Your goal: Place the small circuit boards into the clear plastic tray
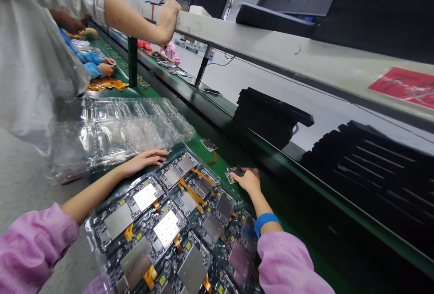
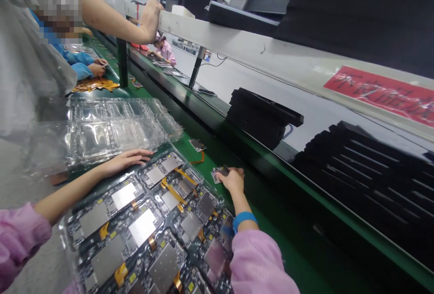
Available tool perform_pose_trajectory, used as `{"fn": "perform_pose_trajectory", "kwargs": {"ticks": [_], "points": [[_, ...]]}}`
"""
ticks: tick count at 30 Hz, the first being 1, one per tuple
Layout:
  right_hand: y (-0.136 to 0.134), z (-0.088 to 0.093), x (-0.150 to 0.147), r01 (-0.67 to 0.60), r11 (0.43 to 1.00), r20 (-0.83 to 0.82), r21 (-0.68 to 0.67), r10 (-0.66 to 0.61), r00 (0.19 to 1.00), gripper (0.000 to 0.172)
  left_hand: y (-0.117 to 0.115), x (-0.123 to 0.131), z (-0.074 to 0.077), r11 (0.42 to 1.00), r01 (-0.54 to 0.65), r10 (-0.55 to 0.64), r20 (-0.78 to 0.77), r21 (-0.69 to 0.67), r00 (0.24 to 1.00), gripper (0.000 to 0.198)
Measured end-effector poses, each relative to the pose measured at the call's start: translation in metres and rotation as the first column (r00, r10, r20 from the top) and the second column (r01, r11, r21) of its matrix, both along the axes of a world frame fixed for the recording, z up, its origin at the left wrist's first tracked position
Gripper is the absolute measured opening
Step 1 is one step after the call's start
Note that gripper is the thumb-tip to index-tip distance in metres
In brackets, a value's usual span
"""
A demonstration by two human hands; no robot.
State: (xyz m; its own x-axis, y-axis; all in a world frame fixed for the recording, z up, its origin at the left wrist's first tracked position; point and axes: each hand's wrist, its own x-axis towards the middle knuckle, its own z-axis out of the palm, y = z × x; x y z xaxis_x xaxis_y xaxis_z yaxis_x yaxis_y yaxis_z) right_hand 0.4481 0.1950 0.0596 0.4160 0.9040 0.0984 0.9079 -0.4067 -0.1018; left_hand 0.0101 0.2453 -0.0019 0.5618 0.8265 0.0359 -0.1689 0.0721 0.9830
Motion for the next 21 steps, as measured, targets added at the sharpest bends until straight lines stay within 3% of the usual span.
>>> {"fn": "perform_pose_trajectory", "kwargs": {"ticks": [3,5,7,9,12,14,16,17,21], "points": [[-0.006,0.012,-0.009,-0.129,0.983,0.008,0.131,0.129,0.992,0.031,0.000,-0.001,-0.001,1.000,0.000,0.000,-0.010,0.012,1.000,0.041],[-0.012,0.026,-0.021,-0.241,0.940,0.008,0.242,0.247,0.969,0.015,-0.001,-0.001,0.001,1.000,-0.002,0.002,-0.012,0.012,1.000,0.041],[-0.021,0.047,-0.037,-0.340,0.870,0.032,0.357,0.352,0.935,0.008,-0.001,-0.001,0.003,1.000,-0.007,0.007,-0.012,0.005,1.000,0.042],[-0.035,0.074,-0.056,-0.351,0.819,0.018,0.453,0.385,0.923,0.009,-0.002,0.000,0.007,1.000,-0.011,0.011,-0.019,-0.003,1.000,0.042],[-0.058,0.110,-0.088,-0.261,0.854,-0.290,0.450,0.416,0.862,0.017,-0.003,0.000,0.011,1.000,-0.012,0.012,-0.028,-0.005,1.000,0.039],[-0.070,0.119,-0.109,-0.309,0.912,-0.575,0.269,0.410,0.708,0.026,-0.003,0.000,0.012,1.000,-0.009,0.009,-0.023,-0.009,1.000,0.038],[-0.076,0.109,-0.126,-0.429,0.901,-0.747,0.064,0.328,0.578,0.029,-0.003,0.000,0.011,1.000,-0.006,0.006,-0.012,-0.018,1.000,0.038],[-0.077,0.098,-0.133,-0.464,0.886,-0.780,-0.011,0.283,0.559,0.028,-0.002,0.000,0.010,1.000,-0.005,0.005,-0.005,-0.022,1.000,0.038],[-0.063,0.041,-0.134,-0.424,0.897,-0.778,-0.126,0.175,0.603,0.023,-0.001,0.001,0.008,1.000,-0.004,0.005,0.032,-0.027,0.999,0.037]]}}
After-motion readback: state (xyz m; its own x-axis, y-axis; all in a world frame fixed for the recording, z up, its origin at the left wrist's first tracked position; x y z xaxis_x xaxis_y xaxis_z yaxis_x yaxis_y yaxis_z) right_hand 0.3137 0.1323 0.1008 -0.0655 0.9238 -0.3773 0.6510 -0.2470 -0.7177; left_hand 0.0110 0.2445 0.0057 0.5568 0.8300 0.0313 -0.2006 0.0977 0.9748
